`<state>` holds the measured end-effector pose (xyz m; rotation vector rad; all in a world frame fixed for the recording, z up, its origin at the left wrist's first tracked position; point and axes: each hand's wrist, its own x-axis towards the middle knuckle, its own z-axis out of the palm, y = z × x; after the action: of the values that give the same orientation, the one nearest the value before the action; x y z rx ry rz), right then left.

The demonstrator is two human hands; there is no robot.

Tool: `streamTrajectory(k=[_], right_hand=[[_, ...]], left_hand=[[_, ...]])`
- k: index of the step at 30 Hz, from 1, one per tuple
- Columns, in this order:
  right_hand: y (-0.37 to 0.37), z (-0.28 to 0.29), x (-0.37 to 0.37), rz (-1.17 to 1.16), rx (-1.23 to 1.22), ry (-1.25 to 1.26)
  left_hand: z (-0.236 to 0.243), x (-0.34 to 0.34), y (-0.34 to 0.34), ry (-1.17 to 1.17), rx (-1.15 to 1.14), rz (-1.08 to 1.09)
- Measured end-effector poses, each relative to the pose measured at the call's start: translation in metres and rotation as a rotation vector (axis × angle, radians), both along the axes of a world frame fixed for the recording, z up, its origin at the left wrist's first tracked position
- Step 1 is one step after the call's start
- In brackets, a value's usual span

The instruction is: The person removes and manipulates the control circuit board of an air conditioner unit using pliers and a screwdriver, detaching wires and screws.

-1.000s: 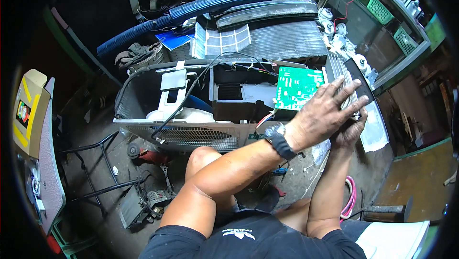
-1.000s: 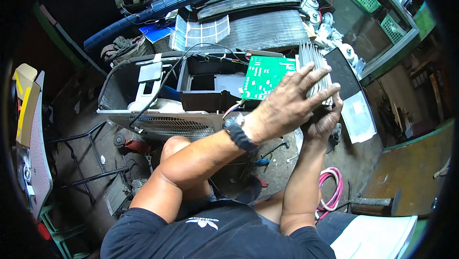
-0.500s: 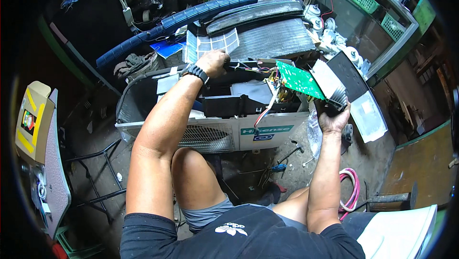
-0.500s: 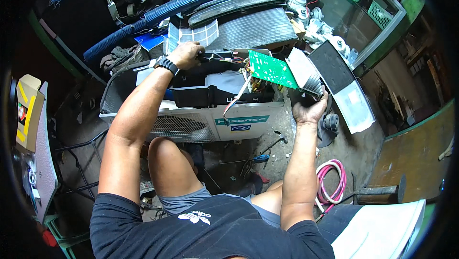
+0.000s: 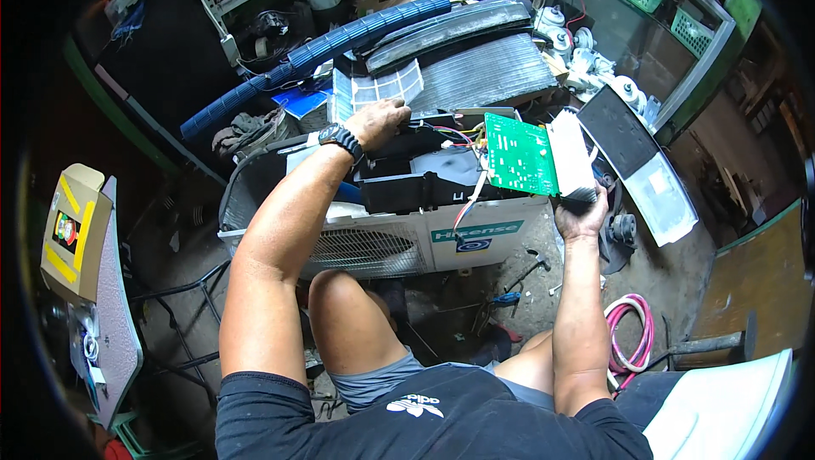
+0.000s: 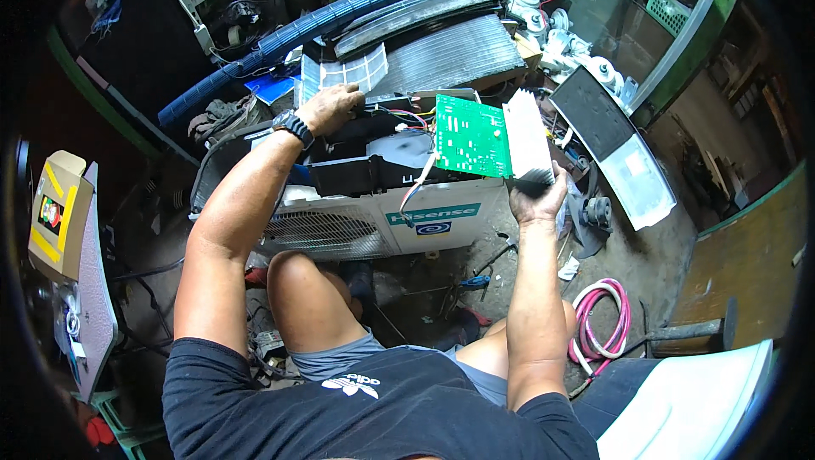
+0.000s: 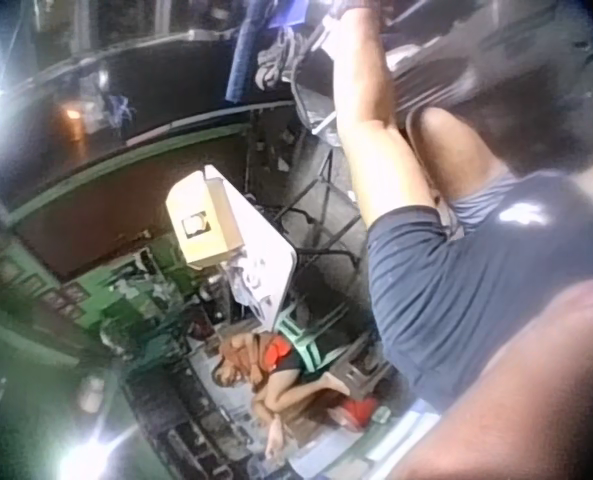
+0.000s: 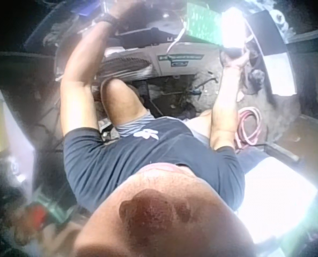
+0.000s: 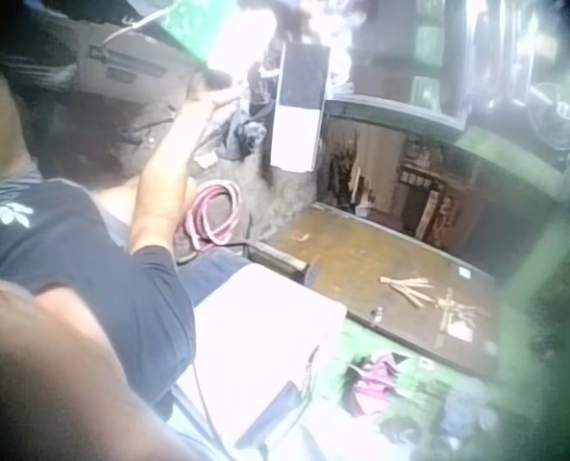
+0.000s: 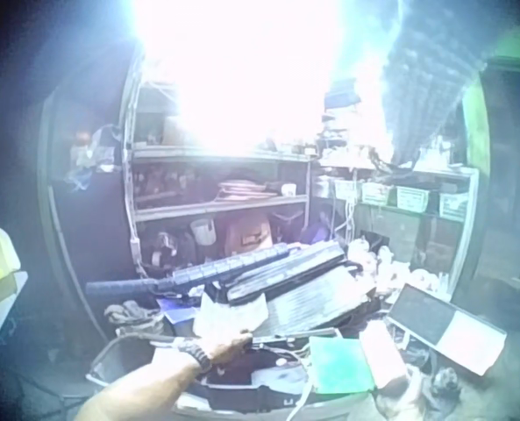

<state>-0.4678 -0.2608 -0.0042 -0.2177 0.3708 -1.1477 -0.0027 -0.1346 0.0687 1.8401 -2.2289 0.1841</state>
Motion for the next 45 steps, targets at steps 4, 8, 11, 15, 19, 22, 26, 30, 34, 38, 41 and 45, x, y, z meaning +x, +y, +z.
streamTrajectory(k=[4,8,11,15,19,22,26,30,34,38,41,45], right_hand=[[0.008,-0.001,0.004,0.016,0.015,0.022],[0.010,0.004,0.006,-0.019,0.023,0.062],[0.014,0.006,0.009,-0.020,0.041,0.061],[0.011,0.008,0.006,-0.031,0.075,0.077],[0.015,0.013,0.011,0.002,0.059,0.055],[0.013,0.011,0.003,-0.002,0.054,0.053],[0.014,-0.003,0.002,0.035,0.044,-0.047],[0.011,-0.012,-0.002,0.083,0.044,-0.162],[0.007,-0.011,-0.003,0.140,-0.008,-0.238],[0.004,-0.007,-0.009,0.138,0.013,-0.228],[0.007,-0.004,-0.006,0.142,0.061,-0.234],[0.003,-0.009,-0.007,0.154,0.034,-0.236]], left_hand=[[0.008,-0.008,-0.002,-0.057,0.102,0.062],[0.012,-0.019,-0.012,0.006,0.033,-0.011],[0.012,-0.019,-0.030,-0.076,0.075,-0.112],[0.001,-0.032,-0.042,-0.050,0.078,-0.048],[-0.009,-0.030,-0.040,-0.115,0.007,-0.027],[-0.007,-0.051,-0.054,-0.148,0.014,0.102],[-0.014,-0.058,-0.071,-0.201,0.039,0.242],[-0.021,-0.055,-0.069,-0.240,0.058,0.375],[-0.014,-0.052,-0.039,-0.067,0.067,0.186],[0.002,-0.073,-0.028,-0.002,0.232,0.277],[0.013,-0.067,-0.027,0.068,0.364,0.287],[0.036,-0.043,-0.026,0.588,0.103,0.209]])
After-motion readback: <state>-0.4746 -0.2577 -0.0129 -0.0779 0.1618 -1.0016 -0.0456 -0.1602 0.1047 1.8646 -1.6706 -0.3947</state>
